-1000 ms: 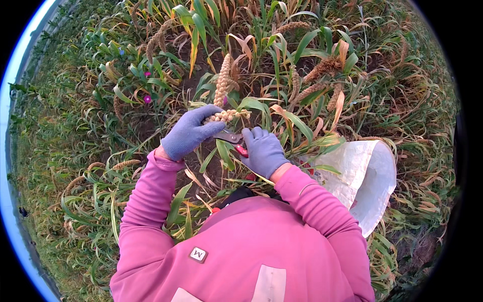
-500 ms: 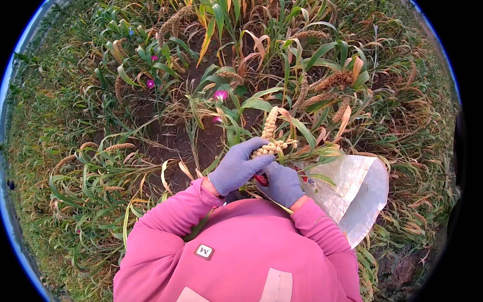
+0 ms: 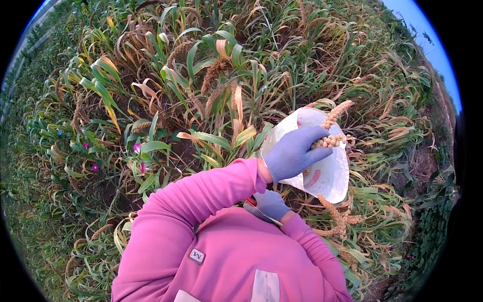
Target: The person uses pruning shears to cut mature grain heads from tall stalks in a field and places them into a white sack. The person repeatedly reaches for stalks, cuts the heads, and deposits them into the sack throughout the clip.
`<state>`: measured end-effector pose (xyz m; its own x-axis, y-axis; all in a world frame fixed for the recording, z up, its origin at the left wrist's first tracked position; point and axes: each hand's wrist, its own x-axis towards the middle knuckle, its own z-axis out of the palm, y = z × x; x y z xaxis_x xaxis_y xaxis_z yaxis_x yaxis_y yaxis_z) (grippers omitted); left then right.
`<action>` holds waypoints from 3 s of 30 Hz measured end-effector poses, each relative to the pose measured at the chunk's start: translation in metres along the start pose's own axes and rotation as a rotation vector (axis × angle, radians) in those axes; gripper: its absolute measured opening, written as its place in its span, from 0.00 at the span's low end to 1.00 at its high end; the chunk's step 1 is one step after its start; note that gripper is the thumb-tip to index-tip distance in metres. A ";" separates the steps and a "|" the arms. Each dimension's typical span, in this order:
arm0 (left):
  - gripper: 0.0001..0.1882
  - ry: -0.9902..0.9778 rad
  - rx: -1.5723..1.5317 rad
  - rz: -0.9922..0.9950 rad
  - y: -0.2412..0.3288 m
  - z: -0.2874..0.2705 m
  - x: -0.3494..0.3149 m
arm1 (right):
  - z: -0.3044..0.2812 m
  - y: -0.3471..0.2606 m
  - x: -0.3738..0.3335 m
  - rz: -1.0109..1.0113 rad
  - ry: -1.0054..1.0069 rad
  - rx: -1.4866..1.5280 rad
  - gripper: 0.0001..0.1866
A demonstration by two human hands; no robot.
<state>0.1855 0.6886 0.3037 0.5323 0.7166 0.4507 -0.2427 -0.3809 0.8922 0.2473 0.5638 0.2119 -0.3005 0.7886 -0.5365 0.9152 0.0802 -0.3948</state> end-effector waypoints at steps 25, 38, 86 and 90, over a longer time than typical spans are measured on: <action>0.37 -0.804 1.533 -1.004 -0.221 -0.091 -0.141 | 0.029 0.110 -0.058 0.308 0.028 0.439 0.28; 0.17 -0.257 1.102 -1.853 -0.187 -0.154 -0.566 | 0.002 0.172 -0.060 0.212 -0.010 0.345 0.25; 0.15 0.306 0.373 -0.963 -0.684 -0.197 -0.209 | 0.175 0.150 0.126 0.461 -0.212 1.196 0.28; 0.13 0.001 0.474 -0.839 -0.633 -0.180 -0.178 | 0.168 0.153 0.157 0.337 0.062 1.154 0.30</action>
<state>0.0982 0.9075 -0.3363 0.3831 0.8635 -0.3281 0.5694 0.0590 0.8199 0.2946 0.5976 -0.0579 -0.0498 0.6956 -0.7167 0.1560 -0.7034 -0.6935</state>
